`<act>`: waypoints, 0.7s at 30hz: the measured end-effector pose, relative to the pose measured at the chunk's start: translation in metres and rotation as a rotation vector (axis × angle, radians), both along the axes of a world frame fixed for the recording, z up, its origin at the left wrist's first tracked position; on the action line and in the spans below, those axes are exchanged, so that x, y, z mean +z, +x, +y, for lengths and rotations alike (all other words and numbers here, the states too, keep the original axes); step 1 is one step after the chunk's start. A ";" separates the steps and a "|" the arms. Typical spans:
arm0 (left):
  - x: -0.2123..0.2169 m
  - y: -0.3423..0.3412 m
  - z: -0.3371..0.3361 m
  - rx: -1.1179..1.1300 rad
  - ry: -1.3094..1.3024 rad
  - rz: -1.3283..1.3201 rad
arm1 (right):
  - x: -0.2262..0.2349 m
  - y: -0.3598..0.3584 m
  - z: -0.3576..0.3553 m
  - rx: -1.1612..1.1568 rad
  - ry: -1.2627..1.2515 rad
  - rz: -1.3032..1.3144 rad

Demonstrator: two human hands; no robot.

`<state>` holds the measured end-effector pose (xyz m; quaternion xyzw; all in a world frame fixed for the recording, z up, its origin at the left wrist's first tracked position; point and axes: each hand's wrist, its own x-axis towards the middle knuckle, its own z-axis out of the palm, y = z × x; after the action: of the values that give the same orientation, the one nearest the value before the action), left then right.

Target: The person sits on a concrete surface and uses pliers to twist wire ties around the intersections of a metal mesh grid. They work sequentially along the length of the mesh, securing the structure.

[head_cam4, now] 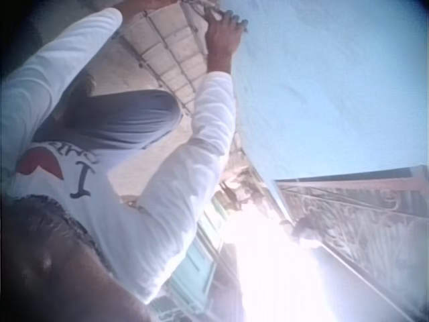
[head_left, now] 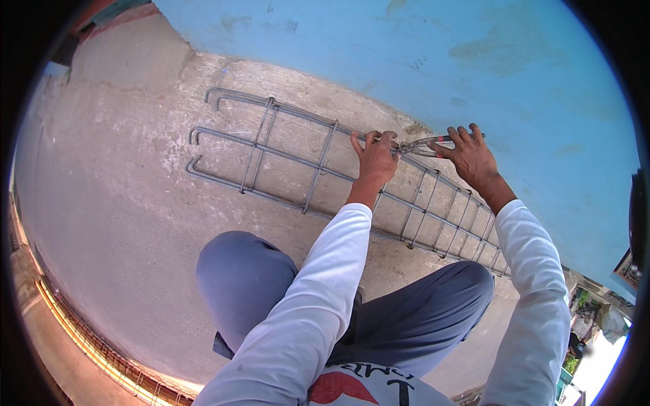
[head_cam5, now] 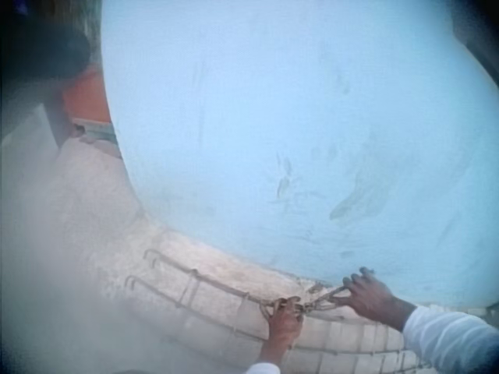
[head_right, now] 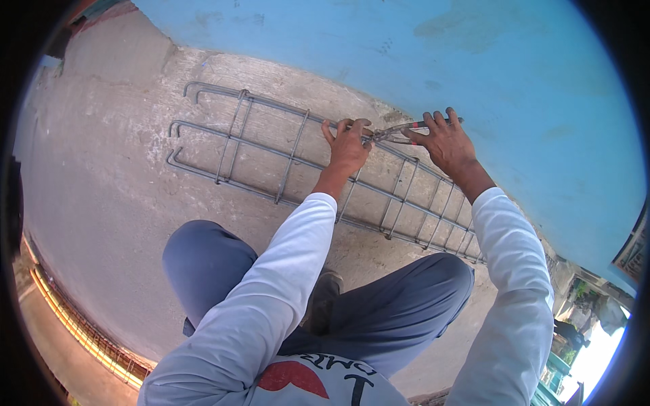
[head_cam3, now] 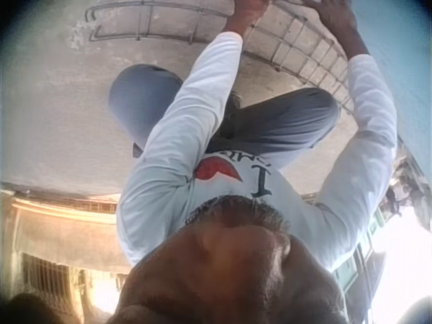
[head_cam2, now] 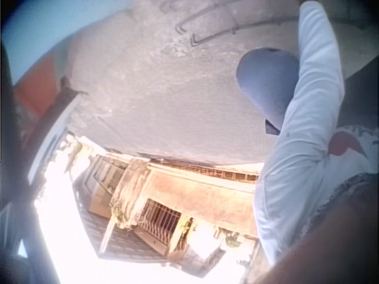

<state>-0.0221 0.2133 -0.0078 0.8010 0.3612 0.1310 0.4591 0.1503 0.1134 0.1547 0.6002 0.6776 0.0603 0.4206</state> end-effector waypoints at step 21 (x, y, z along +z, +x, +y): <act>0.025 0.072 -0.072 0.842 -2.077 -1.181 | 0.019 0.008 0.059 -1.590 -0.528 0.846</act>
<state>0.0498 0.1417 0.0172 -0.2922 0.2604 0.2586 0.8831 0.1579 0.1722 0.1737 0.7442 0.1568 -0.6239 0.1794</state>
